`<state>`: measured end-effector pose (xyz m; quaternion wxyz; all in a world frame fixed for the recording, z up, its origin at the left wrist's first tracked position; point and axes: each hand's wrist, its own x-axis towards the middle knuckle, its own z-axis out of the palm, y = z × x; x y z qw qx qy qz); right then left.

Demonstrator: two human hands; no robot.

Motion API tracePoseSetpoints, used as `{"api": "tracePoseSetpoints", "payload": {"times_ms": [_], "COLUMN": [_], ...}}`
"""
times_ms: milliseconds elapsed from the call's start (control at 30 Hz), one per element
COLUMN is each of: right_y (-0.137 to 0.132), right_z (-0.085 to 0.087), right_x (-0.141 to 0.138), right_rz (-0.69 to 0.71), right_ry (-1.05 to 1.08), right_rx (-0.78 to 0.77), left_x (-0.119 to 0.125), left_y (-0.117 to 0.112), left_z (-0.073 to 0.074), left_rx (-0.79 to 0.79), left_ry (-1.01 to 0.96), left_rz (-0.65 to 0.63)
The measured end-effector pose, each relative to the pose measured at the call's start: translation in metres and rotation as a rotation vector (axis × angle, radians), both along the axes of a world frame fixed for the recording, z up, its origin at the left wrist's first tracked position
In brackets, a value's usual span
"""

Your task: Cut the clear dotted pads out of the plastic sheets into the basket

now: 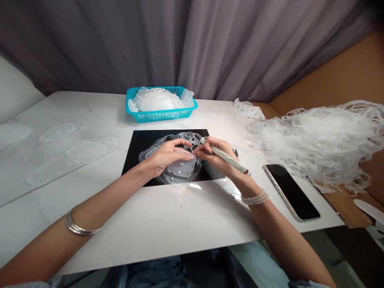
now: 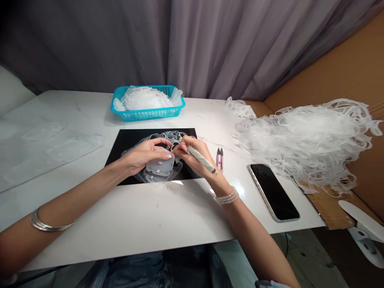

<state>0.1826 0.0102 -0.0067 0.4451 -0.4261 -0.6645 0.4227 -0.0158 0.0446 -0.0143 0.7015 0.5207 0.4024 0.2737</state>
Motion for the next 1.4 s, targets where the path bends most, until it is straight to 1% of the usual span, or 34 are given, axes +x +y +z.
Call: {"api": "tracePoseSetpoints", "payload": {"times_ms": [100, 167, 300, 433, 533, 600, 700, 800, 900, 967, 1033, 1067, 1133, 1200, 1233, 1267, 1333, 1400], "right_y": [-0.003, -0.005, -0.006, -0.005, -0.007, -0.008, -0.003, 0.005, 0.006, 0.0, -0.01, -0.015, -0.023, -0.027, -0.027, -0.027, -0.026, -0.026], "right_z": [0.0, 0.002, 0.004, 0.005, 0.005, 0.003, -0.004, -0.009, -0.004, 0.005, 0.017, 0.022, 0.03, 0.032, 0.032, 0.031, 0.029, 0.028], "right_x": [-0.002, -0.003, -0.003, -0.001, -0.004, -0.007, -0.005, 0.008, 0.02, 0.019, 0.011, 0.005, -0.004, -0.011, -0.012, -0.013, -0.014, -0.014], "right_rz": [-0.052, -0.041, 0.003, 0.024, 0.028, 0.014, -0.065, -0.206, -0.353, -0.438, -0.462, -0.44, -0.329, -0.211, -0.179, -0.168, -0.191, -0.223], "right_ry": [-0.131, -0.171, -0.214, -0.262, -0.324, -0.409, -0.501, -0.503, -0.506, -0.457, -0.328, -0.247, -0.094, 0.019, 0.061, 0.097, 0.146, 0.175], "right_rx": [0.126, 0.182, 0.171, 0.149, 0.181, 0.241, 0.317, 0.315, 0.326, 0.352, 0.356, 0.336, 0.255, 0.171, 0.143, 0.13, 0.134, 0.142], "left_x": [-0.003, -0.005, -0.009, -0.01, -0.008, -0.005, 0.002, 0.007, 0.008, 0.008, 0.008, 0.009, 0.009, 0.008, 0.008, 0.007, 0.006, 0.005], "left_y": [0.002, 0.003, 0.004, 0.005, 0.003, -0.002, -0.013, -0.023, -0.029, -0.03, -0.031, -0.031, -0.031, -0.031, -0.031, -0.03, -0.03, -0.03], "left_z": [0.006, 0.011, 0.018, 0.018, 0.016, 0.019, 0.031, 0.046, 0.052, 0.051, 0.048, 0.046, 0.044, 0.044, 0.044, 0.045, 0.046, 0.047], "left_rx": [0.074, 0.132, 0.243, 0.286, 0.3, 0.343, 0.425, 0.478, 0.448, 0.416, 0.419, 0.442, 0.522, 0.605, 0.632, 0.645, 0.629, 0.556], "left_ry": [0.019, 0.058, 0.163, 0.191, 0.182, 0.19, 0.163, 0.09, 0.044, 0.017, -0.007, -0.021, -0.042, -0.038, -0.027, -0.018, -0.028, -0.075], "left_rz": [-0.066, -0.11, -0.157, -0.181, -0.191, -0.169, -0.163, -0.173, -0.131, -0.099, -0.054, -0.026, 0.049, 0.12, 0.145, 0.162, 0.173, 0.17]}}
